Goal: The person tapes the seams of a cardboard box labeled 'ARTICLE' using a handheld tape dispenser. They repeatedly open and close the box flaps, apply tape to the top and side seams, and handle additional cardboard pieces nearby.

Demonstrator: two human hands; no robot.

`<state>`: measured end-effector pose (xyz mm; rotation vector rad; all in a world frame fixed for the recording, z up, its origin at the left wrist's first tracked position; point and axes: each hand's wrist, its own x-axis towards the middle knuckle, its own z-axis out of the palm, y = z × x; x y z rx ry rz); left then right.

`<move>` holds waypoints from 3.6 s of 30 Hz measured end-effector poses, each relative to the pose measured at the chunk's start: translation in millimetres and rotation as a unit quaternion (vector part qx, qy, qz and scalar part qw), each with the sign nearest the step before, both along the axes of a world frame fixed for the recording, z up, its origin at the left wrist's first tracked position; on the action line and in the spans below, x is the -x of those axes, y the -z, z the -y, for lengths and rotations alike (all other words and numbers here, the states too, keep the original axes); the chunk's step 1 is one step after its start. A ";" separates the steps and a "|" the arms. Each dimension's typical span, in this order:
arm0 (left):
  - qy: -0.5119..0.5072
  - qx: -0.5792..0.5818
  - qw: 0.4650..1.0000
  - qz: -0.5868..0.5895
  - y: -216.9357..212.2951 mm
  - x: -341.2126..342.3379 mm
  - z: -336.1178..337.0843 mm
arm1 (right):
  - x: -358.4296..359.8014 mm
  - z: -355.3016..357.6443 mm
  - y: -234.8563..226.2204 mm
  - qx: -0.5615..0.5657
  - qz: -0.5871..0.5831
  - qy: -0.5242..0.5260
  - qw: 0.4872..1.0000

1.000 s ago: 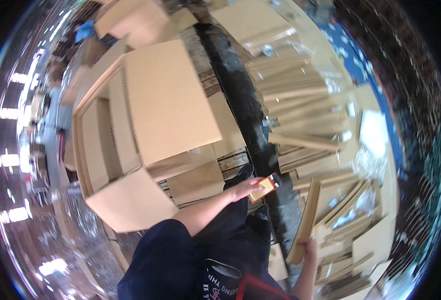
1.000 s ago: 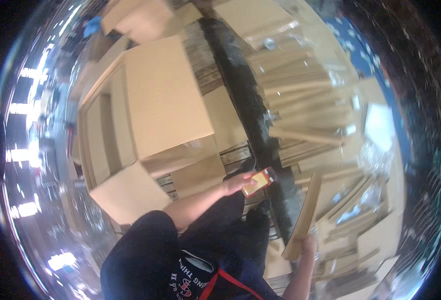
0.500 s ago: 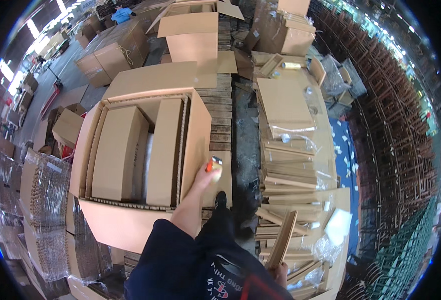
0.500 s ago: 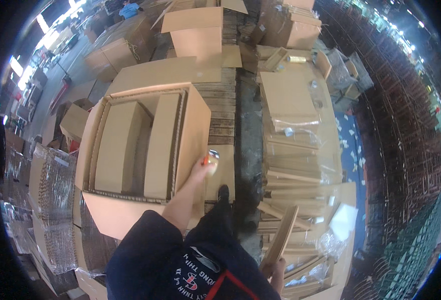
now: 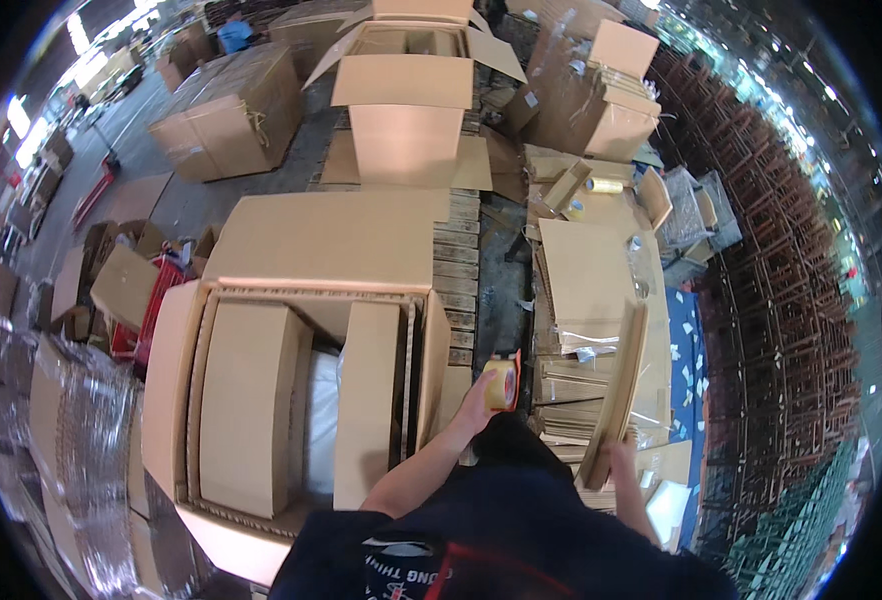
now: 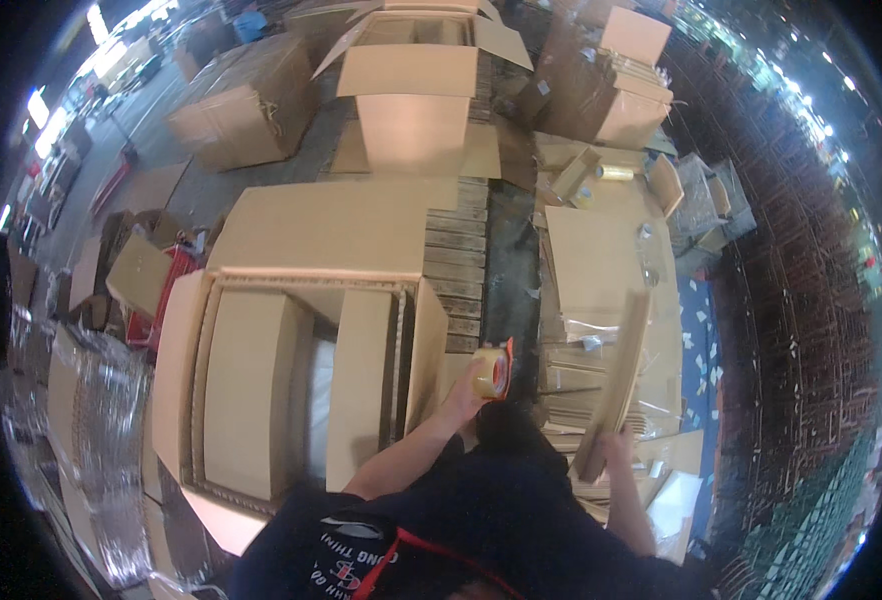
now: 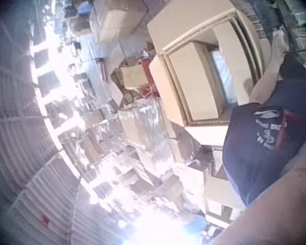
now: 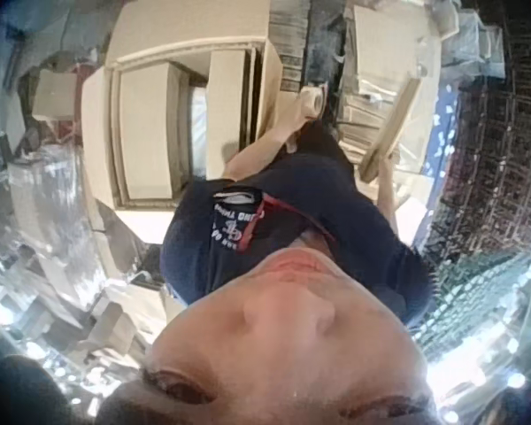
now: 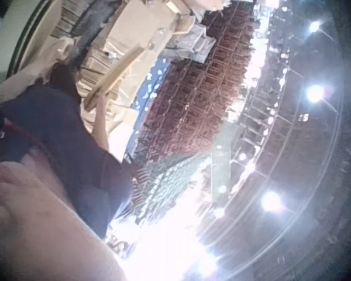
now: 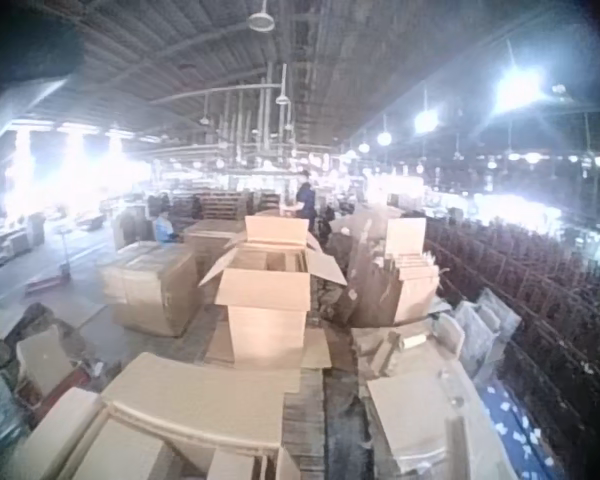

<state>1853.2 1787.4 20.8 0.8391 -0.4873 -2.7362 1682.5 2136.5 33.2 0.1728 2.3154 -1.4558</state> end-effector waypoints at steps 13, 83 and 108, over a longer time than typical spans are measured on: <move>-0.065 0.151 0.984 -0.068 -76.3 294.2 391.3 | 250.7 463.5 -158.7 0.099 -0.155 -0.669 0.720; 0.704 0.042 0.670 0.231 26.5 992.4 772.8 | 910.9 604.2 555.6 0.418 0.080 0.848 0.316; 0.435 0.235 0.856 -0.150 -169.6 776.3 955.6 | 914.9 1114.2 23.8 0.527 0.206 -0.109 0.817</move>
